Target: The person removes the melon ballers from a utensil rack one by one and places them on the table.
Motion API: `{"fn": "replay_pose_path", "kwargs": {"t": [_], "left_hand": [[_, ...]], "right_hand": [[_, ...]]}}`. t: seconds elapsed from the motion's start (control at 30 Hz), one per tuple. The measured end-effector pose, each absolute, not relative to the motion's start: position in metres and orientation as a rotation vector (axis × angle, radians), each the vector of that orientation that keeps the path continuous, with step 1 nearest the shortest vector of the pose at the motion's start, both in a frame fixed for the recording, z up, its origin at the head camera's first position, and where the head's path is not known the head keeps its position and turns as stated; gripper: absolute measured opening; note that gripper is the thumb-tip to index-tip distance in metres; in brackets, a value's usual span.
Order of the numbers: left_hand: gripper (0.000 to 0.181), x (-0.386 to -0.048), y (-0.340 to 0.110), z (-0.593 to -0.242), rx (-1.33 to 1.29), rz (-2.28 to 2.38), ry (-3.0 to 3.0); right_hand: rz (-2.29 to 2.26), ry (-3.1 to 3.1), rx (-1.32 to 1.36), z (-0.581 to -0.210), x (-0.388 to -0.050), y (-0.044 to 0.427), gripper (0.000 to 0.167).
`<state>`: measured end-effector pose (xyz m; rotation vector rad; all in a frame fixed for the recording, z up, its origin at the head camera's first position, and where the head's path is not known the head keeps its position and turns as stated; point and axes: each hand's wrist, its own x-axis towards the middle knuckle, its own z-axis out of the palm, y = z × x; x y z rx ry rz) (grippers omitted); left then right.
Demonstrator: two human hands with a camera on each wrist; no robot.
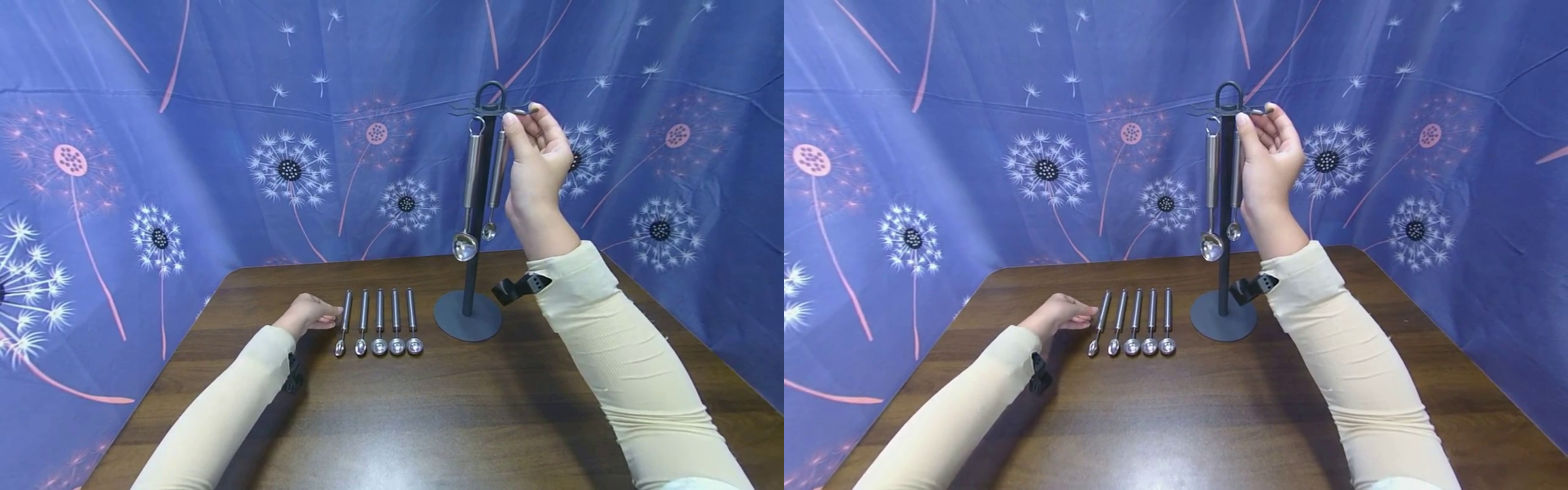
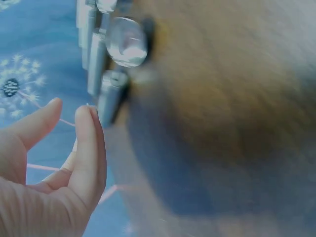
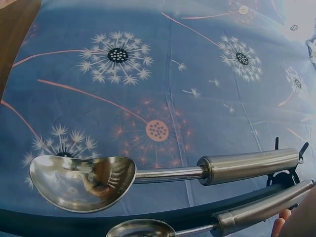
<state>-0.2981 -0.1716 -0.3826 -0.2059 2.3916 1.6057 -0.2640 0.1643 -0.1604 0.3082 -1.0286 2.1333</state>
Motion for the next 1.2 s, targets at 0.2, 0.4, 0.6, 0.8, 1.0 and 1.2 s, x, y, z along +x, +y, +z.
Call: {"fn": "replay_pose_path", "kwargs": {"t": [0.2, 0.4, 0.6, 0.8, 1.0, 1.2], "left_hand": [[0.028, -0.292, -0.159, -0.36, -0.155, 1.701, 2.378], [0.028, -0.284, -0.138, -0.331, -0.055, 1.68, 2.412], [0.027, -0.278, -0.109, -0.3, 0.004, 1.609, 2.442], [0.027, -0.275, -0.076, -0.268, 0.082, 1.613, 2.433], [0.031, -0.272, -0.05, -0.243, 0.287, 1.625, 2.472], [0.035, -0.274, -0.028, -0.224, 0.514, 1.663, 2.558]], "right_hand": [[2.11, -1.032, 0.31, -0.162, -0.264, 0.163, 0.038], [2.113, -1.005, 0.315, -0.162, -0.265, 0.163, 0.033], [2.109, -0.991, 0.314, -0.162, -0.265, 0.161, 0.029], [2.097, -0.985, 0.303, -0.162, -0.265, 0.158, 0.031], [2.076, -0.993, 0.292, -0.161, -0.265, 0.157, 0.034], [2.081, -1.006, 0.299, -0.162, -0.264, 0.159, 0.031]]}}
